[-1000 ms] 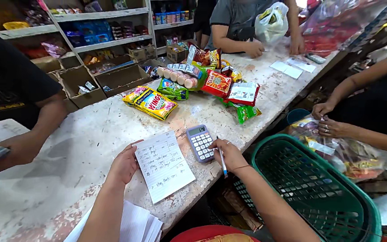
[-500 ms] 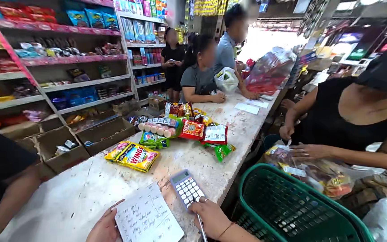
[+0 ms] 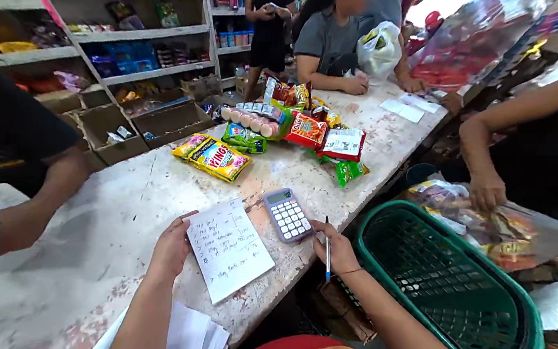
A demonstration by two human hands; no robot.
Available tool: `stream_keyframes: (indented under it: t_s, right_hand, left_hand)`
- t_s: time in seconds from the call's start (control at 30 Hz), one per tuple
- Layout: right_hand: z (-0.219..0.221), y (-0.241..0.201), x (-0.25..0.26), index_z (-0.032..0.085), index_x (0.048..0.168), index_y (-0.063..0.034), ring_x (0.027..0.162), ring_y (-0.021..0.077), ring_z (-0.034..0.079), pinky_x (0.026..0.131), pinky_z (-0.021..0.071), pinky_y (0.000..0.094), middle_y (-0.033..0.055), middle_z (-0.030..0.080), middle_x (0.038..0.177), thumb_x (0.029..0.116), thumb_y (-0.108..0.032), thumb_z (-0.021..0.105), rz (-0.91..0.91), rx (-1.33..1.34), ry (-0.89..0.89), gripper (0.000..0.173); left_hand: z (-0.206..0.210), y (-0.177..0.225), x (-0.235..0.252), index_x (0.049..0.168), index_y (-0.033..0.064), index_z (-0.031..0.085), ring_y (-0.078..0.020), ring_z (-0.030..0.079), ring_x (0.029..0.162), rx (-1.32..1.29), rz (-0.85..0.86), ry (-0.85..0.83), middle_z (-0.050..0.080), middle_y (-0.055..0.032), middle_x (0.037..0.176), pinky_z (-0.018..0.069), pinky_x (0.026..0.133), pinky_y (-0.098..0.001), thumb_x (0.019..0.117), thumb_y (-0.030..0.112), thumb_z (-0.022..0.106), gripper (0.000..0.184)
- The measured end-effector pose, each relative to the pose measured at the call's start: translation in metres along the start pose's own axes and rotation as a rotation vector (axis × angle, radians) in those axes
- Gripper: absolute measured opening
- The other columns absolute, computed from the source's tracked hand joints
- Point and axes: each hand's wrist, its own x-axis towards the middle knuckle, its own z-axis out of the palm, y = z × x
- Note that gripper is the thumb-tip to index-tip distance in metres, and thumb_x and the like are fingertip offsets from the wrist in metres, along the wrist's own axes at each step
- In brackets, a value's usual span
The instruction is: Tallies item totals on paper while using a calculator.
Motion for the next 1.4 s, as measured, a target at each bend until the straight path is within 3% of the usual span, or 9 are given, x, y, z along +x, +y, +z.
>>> stream_keyframes:
  t_s: [0.23,0.43,0.63,0.7,0.8,0.9,1.03,1.23,1.4]
  right_hand:
    - [0.006,0.005,-0.001,0.068,0.124,0.0007,0.110,0.0314,0.072,0.095,0.0565,0.0501,0.0150,0.073,0.122,0.0924,-0.011,0.058,-0.077,-0.049,0.018,0.035]
    - [0.009,0.008,0.001,0.070,0.124,-0.0008,0.111,0.0338,0.070,0.096,0.0551,0.0506,0.0140,0.073,0.122,0.0913,-0.011,0.059,-0.060,-0.077,0.008,0.035]
    - [0.000,-0.009,0.015,0.072,0.114,-0.0014,0.106,0.0366,0.069,0.094,0.0533,0.0537,0.0151,0.075,0.109,0.0937,-0.013,0.059,-0.010,-0.166,-0.037,0.027]
    - [0.009,-0.022,0.023,0.070,0.112,0.0038,0.098,0.0345,0.070,0.089,0.0553,0.0517,0.0186,0.073,0.100,0.1001,-0.018,0.057,0.022,-0.050,0.003,0.028]
    - [0.033,-0.058,0.029,0.062,0.126,0.0081,0.092,0.0168,0.068,0.089,0.0563,0.0362,0.0136,0.071,0.100,0.1087,-0.031,0.042,0.010,0.400,-0.148,0.047]
    - [0.066,-0.083,0.041,0.071,0.106,0.0077,0.085,0.0059,0.063,0.083,0.0531,0.0253,0.0085,0.070,0.093,0.1084,-0.024,0.045,-0.104,0.609,-0.282,0.041]
    - [0.092,-0.095,0.058,0.060,0.094,-0.0011,0.059,0.0019,0.057,0.060,0.0499,0.0196,-0.0028,0.060,0.070,0.1025,-0.020,0.061,0.173,0.674,-0.324,0.021]
    - [0.110,-0.094,0.040,0.058,0.073,-0.0076,0.055,-0.0005,0.052,0.056,0.0456,0.0197,-0.0066,0.056,0.062,0.0902,-0.027,0.076,0.126,0.559,-0.285,0.031]
    - [0.100,-0.098,0.036,0.057,0.070,-0.0054,0.060,0.0080,0.049,0.059,0.0406,0.0282,-0.0001,0.051,0.062,0.0935,-0.019,0.062,0.029,0.346,-0.241,0.028]
  left_hand:
    - [-0.004,-0.008,0.005,0.147,0.0074,0.047,-0.0198,0.071,0.093,0.183,0.155,0.013,0.067,-0.0164,0.115,0.0605,0.080,-0.0382,0.1065,0.008,0.048,0.040]
    - [-0.008,-0.015,0.010,0.130,0.0046,0.064,-0.0107,0.066,0.077,0.484,0.290,-0.004,0.072,-0.0116,0.105,0.0561,0.073,-0.0296,0.0958,0.003,0.065,0.035]
    - [-0.009,-0.014,0.009,0.128,0.0068,0.067,-0.0141,0.065,0.076,0.602,0.305,0.067,0.072,-0.0118,0.107,0.0549,0.073,-0.0337,0.0952,-0.002,0.061,0.034]
    - [-0.009,-0.012,0.008,0.129,0.0075,0.067,-0.0195,0.067,0.089,0.665,0.326,0.113,0.068,-0.0132,0.123,0.0546,0.081,-0.0401,0.0963,-0.003,0.057,0.036]
    - [-0.009,-0.010,0.006,0.130,0.0054,0.066,-0.0302,0.061,0.120,0.754,0.369,0.154,0.059,-0.0188,0.139,0.0512,0.098,-0.0483,0.0936,-0.002,0.058,0.038]
    - [-0.010,-0.011,0.005,0.133,-0.0006,0.063,-0.0466,0.049,0.130,0.827,0.418,0.151,0.044,-0.0329,0.146,0.0462,0.103,-0.0590,0.0842,0.014,0.079,0.053]
    - [-0.005,-0.011,-0.003,0.139,0.0023,0.059,-0.0590,0.035,0.137,0.992,0.380,0.126,0.026,-0.0356,0.158,0.0374,0.105,-0.0707,0.0688,0.046,0.092,0.089]
    - [0.000,-0.011,-0.005,0.151,0.0133,0.049,-0.0548,0.028,0.143,1.186,0.275,0.074,0.021,-0.0272,0.164,0.0297,0.108,-0.0723,0.0635,0.059,0.091,0.108]
    - [0.002,-0.010,-0.003,0.153,0.0155,0.046,-0.0526,0.027,0.144,1.221,0.231,0.070,0.026,-0.0247,0.163,0.0291,0.109,-0.0703,0.0642,0.060,0.091,0.109]
